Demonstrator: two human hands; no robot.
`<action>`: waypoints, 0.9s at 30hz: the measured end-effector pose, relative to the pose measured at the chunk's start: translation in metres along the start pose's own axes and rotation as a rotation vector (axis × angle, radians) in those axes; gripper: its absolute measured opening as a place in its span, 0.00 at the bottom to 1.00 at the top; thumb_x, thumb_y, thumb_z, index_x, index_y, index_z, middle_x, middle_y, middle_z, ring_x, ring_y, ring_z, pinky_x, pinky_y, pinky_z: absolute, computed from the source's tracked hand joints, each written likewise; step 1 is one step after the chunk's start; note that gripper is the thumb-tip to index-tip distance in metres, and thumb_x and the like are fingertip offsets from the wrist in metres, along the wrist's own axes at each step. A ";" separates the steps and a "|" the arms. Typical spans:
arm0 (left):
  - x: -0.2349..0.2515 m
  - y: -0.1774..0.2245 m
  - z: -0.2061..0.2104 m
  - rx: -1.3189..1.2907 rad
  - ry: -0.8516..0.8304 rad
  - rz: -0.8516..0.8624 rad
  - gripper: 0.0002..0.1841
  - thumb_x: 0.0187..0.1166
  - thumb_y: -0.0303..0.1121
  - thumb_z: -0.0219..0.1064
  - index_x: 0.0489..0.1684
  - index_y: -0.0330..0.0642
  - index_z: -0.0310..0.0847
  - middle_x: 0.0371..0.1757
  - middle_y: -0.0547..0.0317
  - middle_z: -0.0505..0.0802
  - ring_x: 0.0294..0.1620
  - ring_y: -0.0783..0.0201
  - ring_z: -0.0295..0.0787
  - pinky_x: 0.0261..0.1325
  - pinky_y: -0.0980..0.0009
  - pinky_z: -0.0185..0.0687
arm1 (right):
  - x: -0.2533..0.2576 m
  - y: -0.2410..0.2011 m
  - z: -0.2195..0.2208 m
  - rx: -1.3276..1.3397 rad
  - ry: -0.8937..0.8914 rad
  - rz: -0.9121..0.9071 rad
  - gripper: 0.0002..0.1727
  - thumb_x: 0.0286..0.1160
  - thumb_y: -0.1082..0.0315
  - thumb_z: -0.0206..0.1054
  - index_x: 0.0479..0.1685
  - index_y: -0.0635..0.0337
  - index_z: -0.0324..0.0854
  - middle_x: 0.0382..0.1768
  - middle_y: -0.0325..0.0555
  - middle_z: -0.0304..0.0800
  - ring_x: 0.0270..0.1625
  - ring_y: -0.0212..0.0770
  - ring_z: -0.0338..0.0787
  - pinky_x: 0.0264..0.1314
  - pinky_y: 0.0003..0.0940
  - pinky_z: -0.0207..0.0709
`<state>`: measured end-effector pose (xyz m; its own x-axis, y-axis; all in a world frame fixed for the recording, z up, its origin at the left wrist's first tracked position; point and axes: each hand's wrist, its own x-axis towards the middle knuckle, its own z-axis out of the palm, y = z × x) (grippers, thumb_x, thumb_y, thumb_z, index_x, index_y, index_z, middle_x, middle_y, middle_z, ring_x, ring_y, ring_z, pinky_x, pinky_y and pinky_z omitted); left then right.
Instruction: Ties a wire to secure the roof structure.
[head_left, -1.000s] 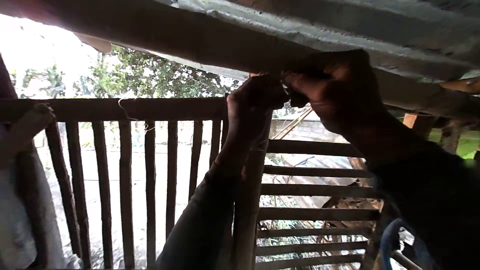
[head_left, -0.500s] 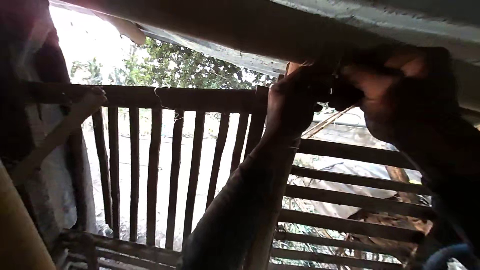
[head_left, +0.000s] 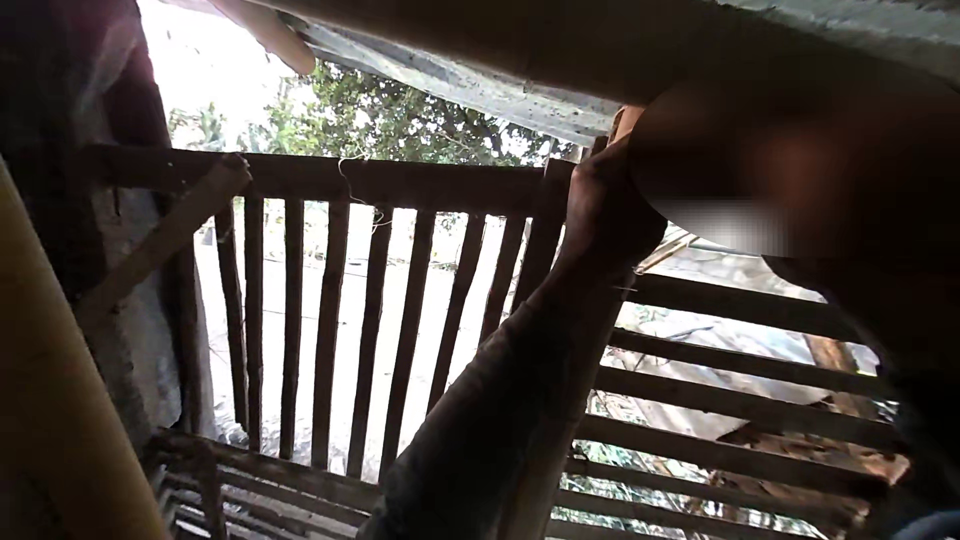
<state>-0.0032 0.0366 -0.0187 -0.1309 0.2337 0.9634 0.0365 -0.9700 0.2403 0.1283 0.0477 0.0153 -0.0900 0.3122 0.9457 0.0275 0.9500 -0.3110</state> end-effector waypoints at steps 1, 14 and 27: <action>0.000 -0.001 0.002 -0.039 0.009 0.004 0.06 0.80 0.20 0.65 0.47 0.30 0.86 0.30 0.55 0.89 0.24 0.72 0.83 0.27 0.78 0.83 | 0.000 0.000 0.000 -0.007 0.000 -0.005 0.06 0.83 0.62 0.66 0.38 0.47 0.86 0.26 0.23 0.87 0.24 0.22 0.87 0.29 0.23 0.87; 0.007 -0.012 0.001 -0.138 0.048 0.085 0.06 0.77 0.16 0.67 0.45 0.22 0.87 0.34 0.48 0.92 0.30 0.67 0.89 0.37 0.71 0.90 | 0.022 0.013 -0.021 -0.300 -0.167 -0.258 0.11 0.82 0.58 0.66 0.34 0.53 0.83 0.26 0.30 0.83 0.24 0.21 0.82 0.28 0.24 0.79; 0.004 -0.020 0.014 -0.264 0.165 0.110 0.06 0.76 0.14 0.67 0.45 0.25 0.86 0.35 0.50 0.91 0.28 0.67 0.86 0.32 0.73 0.87 | 0.035 -0.018 -0.016 -0.246 -0.186 0.097 0.06 0.69 0.62 0.74 0.29 0.49 0.84 0.20 0.32 0.86 0.16 0.26 0.83 0.17 0.26 0.81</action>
<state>0.0092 0.0579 -0.0179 -0.3002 0.1338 0.9444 -0.1962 -0.9776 0.0762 0.1409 0.0419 0.0554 -0.2548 0.4169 0.8725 0.2829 0.8950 -0.3450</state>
